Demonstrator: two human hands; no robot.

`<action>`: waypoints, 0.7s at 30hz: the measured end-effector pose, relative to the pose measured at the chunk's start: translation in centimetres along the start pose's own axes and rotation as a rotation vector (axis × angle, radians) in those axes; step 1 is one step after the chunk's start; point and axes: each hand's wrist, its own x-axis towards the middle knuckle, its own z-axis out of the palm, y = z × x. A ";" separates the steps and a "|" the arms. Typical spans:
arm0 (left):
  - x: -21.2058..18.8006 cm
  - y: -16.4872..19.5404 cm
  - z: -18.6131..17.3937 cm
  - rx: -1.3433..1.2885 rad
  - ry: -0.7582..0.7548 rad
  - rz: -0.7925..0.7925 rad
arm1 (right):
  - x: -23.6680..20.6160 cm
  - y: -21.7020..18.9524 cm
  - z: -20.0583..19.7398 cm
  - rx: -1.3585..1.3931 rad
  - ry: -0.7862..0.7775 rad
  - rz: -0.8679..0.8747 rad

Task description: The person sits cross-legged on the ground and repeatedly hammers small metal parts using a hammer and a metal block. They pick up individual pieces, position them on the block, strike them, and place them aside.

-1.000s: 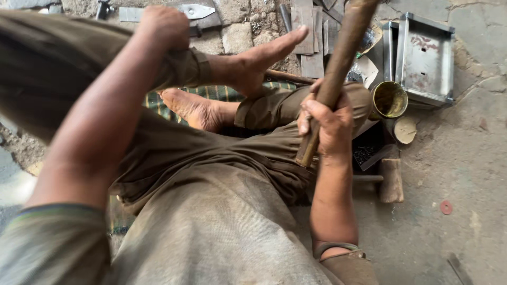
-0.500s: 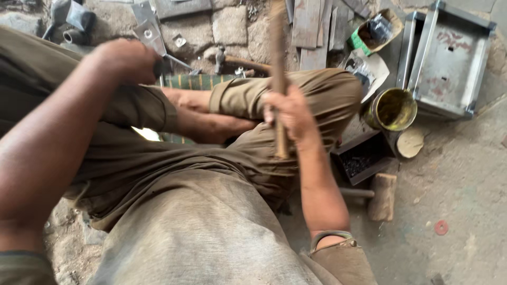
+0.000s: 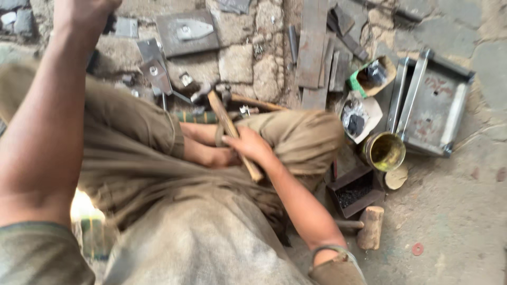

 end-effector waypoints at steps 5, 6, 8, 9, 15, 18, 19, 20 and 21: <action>-2.8 -9.0 1.7 -0.265 0.051 -0.329 | 4.4 -7.0 -2.9 -0.569 0.382 -0.159; -3.2 -10.3 2.4 -0.251 0.102 -0.283 | 7.1 -8.7 -3.7 -0.569 0.402 -0.220; -2.7 -12.3 3.6 -0.332 0.178 -0.276 | 13.2 -11.7 -5.2 -0.592 0.443 -0.322; -2.1 -12.7 4.3 -0.425 0.194 -0.322 | 16.2 -12.8 -5.6 -0.611 0.457 -0.357; 0.8 -11.9 5.9 -0.678 0.183 -0.352 | 26.6 -15.5 -4.0 -0.973 0.416 -0.323; 0.3 -12.0 6.8 -0.764 0.256 -0.450 | 26.9 -14.7 -4.7 -0.920 0.324 -0.205; 0.5 -12.5 7.0 -0.795 0.295 -0.493 | 26.4 -14.7 -5.3 -0.870 0.323 -0.255; 0.3 -12.9 7.2 -0.851 0.305 -0.504 | 25.7 -14.7 -5.9 -0.821 0.329 -0.301; 0.3 -13.3 7.6 -0.908 0.313 -0.512 | 24.9 -14.7 -6.4 -0.677 0.294 -0.184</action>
